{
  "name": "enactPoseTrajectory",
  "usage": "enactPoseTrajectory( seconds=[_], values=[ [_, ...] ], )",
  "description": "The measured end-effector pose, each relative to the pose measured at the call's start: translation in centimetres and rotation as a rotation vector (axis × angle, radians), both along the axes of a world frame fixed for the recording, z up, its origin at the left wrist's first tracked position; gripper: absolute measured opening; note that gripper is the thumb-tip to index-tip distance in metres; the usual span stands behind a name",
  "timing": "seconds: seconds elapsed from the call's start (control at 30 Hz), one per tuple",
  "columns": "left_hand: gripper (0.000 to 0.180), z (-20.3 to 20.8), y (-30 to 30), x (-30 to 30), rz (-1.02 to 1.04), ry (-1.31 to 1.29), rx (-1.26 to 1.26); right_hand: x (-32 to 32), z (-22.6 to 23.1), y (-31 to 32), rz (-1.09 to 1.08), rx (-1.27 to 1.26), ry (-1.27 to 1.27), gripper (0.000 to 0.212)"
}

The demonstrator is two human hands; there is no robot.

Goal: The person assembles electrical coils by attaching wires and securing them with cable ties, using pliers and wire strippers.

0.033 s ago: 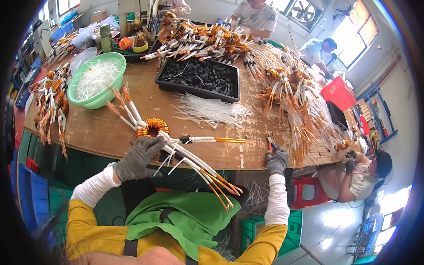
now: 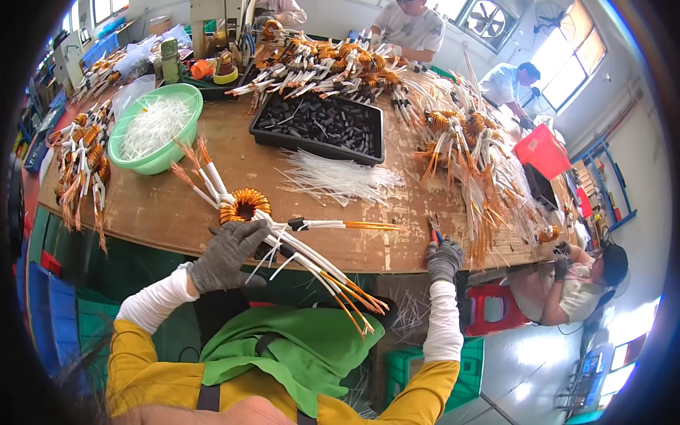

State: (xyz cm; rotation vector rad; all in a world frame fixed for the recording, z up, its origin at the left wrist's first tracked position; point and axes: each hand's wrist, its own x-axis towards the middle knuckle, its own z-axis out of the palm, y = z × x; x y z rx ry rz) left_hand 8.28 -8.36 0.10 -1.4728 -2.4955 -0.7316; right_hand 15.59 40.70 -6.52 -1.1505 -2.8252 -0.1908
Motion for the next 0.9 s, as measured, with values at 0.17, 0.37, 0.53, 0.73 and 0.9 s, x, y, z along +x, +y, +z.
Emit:
enactPoseTrajectory(
  seconds=[0.17, 0.37, 0.53, 0.73, 0.9],
  values=[
    [0.084, -1.3, 4.3, -0.9, 0.033, 0.057, 0.256, 2.3, -1.7, 3.0, 0.103, -0.318, 0.64, 0.031],
    [0.036, -0.3, 6.7, -2.2, -0.048, -0.066, 0.301, 3.6, 7.3, -3.8, 0.372, -0.42, 0.918, 0.029],
    [0.02, -1.9, 7.5, -1.8, -0.011, -0.132, 0.414, 2.1, 14.5, -13.2, 0.846, 0.076, 0.466, 0.053],
    [0.017, -1.8, 7.0, -0.7, 0.042, -0.368, 0.636, -2.2, 13.8, -17.3, 1.063, 0.317, 0.064, 0.064],
    [0.019, -2.9, 6.4, -0.4, 0.04, -0.344, 0.67, -4.0, 12.9, -18.6, 1.189, 0.344, 0.024, 0.063]
  ],
)
